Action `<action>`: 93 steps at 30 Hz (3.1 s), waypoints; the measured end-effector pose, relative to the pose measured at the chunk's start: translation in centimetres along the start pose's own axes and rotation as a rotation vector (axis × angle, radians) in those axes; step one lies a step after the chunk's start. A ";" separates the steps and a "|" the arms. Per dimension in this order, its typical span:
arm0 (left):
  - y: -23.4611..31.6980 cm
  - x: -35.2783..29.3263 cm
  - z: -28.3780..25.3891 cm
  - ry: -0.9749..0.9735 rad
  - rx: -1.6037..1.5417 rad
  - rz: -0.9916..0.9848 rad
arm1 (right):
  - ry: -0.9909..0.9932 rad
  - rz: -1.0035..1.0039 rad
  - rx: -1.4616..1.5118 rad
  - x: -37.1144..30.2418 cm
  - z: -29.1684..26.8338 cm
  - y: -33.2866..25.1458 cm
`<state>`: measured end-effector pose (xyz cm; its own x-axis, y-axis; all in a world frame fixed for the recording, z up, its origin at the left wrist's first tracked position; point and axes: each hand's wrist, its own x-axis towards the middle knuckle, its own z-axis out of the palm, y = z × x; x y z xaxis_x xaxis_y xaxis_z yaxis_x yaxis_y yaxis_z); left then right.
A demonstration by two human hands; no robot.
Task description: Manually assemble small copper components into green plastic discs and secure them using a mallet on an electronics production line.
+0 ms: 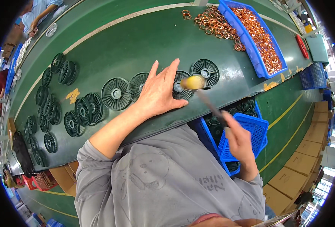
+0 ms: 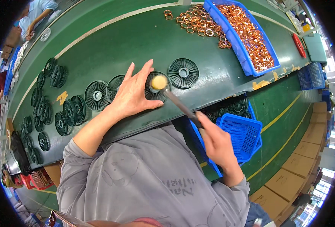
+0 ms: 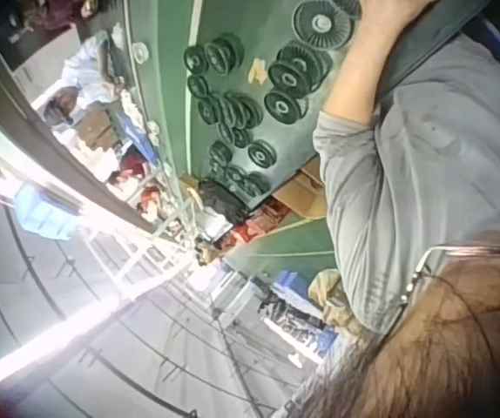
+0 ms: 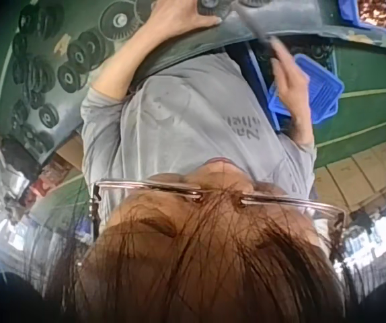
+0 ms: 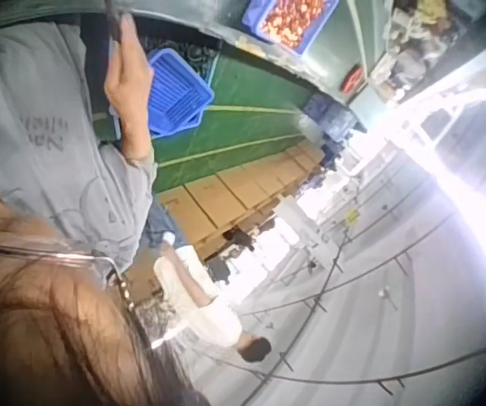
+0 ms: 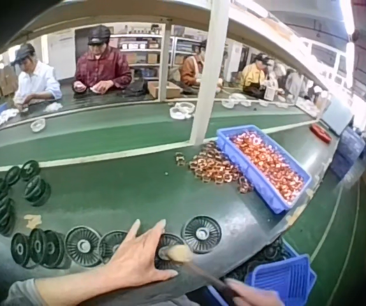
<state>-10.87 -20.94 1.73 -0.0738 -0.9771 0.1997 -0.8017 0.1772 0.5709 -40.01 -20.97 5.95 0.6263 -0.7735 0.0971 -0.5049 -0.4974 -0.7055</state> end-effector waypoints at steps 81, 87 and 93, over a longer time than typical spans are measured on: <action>-5.9 -18.8 -14.0 0.182 0.308 -0.411 | -0.636 -0.174 0.133 7.2 5.5 -5.4; -6.1 -19.7 -12.8 0.284 0.272 -0.361 | -0.493 -0.124 0.007 8.2 6.7 -4.9; -2.2 -14.2 -8.7 0.243 0.082 -0.213 | -0.279 -0.017 0.049 8.4 5.9 -5.3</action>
<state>-2.92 -6.44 4.60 0.2361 -0.9327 0.2727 -0.8295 -0.0473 0.5565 -28.57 -22.48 6.33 0.7772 -0.6237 -0.0833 -0.4679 -0.4844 -0.7393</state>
